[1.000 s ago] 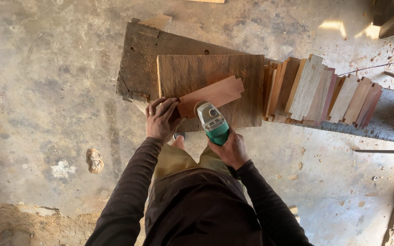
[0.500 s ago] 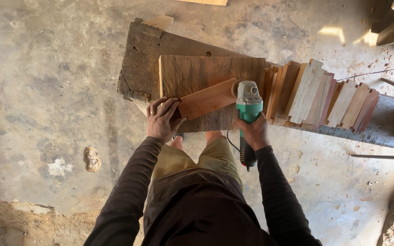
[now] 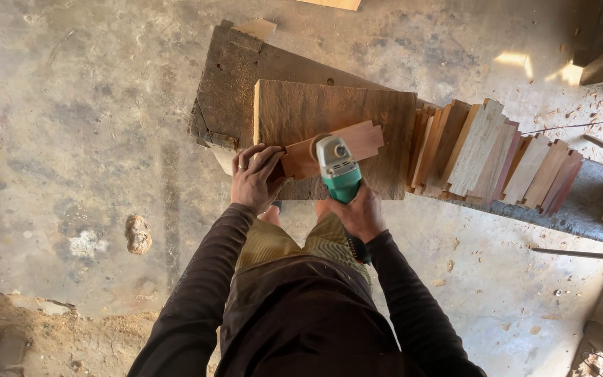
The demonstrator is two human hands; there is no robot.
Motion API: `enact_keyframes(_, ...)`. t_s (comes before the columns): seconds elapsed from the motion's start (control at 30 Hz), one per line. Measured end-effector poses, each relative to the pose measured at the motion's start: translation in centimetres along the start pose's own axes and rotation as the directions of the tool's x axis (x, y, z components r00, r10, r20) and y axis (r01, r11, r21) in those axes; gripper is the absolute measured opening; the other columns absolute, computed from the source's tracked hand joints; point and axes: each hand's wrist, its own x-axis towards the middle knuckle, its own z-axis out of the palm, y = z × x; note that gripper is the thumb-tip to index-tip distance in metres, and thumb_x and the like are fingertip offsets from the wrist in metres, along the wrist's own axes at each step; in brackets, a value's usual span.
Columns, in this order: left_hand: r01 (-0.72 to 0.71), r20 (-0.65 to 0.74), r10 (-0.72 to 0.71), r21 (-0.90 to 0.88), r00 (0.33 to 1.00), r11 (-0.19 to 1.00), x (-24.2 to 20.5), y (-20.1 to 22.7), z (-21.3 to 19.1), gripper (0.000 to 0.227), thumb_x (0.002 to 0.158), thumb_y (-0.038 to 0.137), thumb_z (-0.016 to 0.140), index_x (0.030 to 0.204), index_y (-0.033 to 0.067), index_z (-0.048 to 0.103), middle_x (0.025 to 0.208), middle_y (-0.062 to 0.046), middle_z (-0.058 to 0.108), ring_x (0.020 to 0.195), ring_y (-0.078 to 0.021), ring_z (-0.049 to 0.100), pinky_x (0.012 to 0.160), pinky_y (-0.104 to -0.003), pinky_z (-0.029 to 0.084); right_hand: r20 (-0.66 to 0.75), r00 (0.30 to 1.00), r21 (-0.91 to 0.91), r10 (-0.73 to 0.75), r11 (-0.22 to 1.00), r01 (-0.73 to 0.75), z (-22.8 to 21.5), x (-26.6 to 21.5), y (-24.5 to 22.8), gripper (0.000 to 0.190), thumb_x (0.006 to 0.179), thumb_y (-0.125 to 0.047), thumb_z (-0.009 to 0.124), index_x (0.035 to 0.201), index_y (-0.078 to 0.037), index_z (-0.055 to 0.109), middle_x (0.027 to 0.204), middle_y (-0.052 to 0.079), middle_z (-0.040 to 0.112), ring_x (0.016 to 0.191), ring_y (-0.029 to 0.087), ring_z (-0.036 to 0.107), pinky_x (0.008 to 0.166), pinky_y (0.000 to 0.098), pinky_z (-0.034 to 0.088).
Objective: Sand the edges and surfaces of several small wooden slats using a handheld power sander.
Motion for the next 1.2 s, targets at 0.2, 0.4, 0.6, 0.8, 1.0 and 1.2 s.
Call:
enact_keyframes(0.2,-0.014,-0.005,0.014,0.004,1.000,1.000,0.0,0.1,-0.1,0.067,0.078,0.034,0.085,0.141,0.0223,0.062,0.146,0.009,0.054,0.140,-0.0219,0.044,0.120,-0.051,0.029,0.078,0.995,-0.003,-0.063,0.998,0.064,0.1,-0.2,-0.9,0.057,0.076,-0.033,0.084,0.117,0.000,0.061,0.102,0.017,0.076,0.088,0.028,0.076,0.078,0.0437,0.062)
enact_keyframes(0.4,-0.001,-0.006,0.001,0.010,1.000,1.000,0.0,0.1,0.1,0.066,0.081,0.038,0.084,0.141,0.0229,0.060,0.145,0.008,0.055,0.139,-0.0221,0.044,0.120,-0.051,0.029,0.040,0.999,0.013,0.009,1.000,-0.009,-1.3,0.9,4.6,0.049,0.078,-0.033,0.083,0.113,-0.003,0.064,0.099,0.011,0.077,0.080,0.022,0.076,0.075,0.0386,0.065)
enact_keyframes(0.6,-0.016,-0.023,0.017,0.023,1.000,1.000,-0.6,-0.3,0.9,0.066,0.085,0.042,0.083,0.143,0.0226,0.060,0.145,0.008,0.055,0.140,-0.0211,0.044,0.122,-0.049,0.029,-0.166,0.975,0.092,0.149,0.987,-0.135,-5.9,0.6,4.9,0.046,0.074,-0.030,0.083,0.107,-0.002,0.067,0.092,0.010,0.075,0.077,0.020,0.073,0.070,0.0368,0.061)
enact_keyframes(0.8,0.137,-0.190,-0.118,0.094,0.975,0.986,-4.3,0.7,4.6,0.067,0.083,0.057,0.081,0.131,0.0143,0.064,0.133,-0.003,0.057,0.132,-0.0269,0.045,0.119,-0.050,0.029,-0.264,0.930,0.149,0.255,0.964,-0.222,-6.7,-2.4,4.5,0.047,0.073,-0.030,0.085,0.106,0.000,0.069,0.090,0.011,0.077,0.078,0.020,0.073,0.071,0.0353,0.058)
enact_keyframes(1.0,0.146,0.076,-0.157,0.126,0.985,0.981,-3.8,5.0,0.6,0.059,0.076,0.071,0.074,0.094,0.0155,0.063,0.115,-0.007,0.055,0.124,-0.0323,0.046,0.113,-0.057,0.031,-0.240,0.919,0.202,0.312,0.942,-0.267,-5.5,-6.8,4.3,0.046,0.073,-0.028,0.085,0.105,0.001,0.070,0.091,0.012,0.077,0.079,0.021,0.074,0.073,0.0364,0.059)
enact_keyframes(1.2,-0.479,0.373,0.345,0.367,0.861,0.797,10.0,0.0,-3.7,0.083,0.075,0.030,0.076,0.151,0.0291,0.043,0.160,-0.006,0.037,0.147,-0.0275,0.035,0.122,-0.055,0.023,-0.197,0.939,0.135,0.282,0.956,-0.259,-4.7,-8.3,3.2,0.049,0.073,-0.031,0.085,0.106,0.001,0.068,0.094,0.015,0.077,0.084,0.027,0.076,0.076,0.0409,0.059)
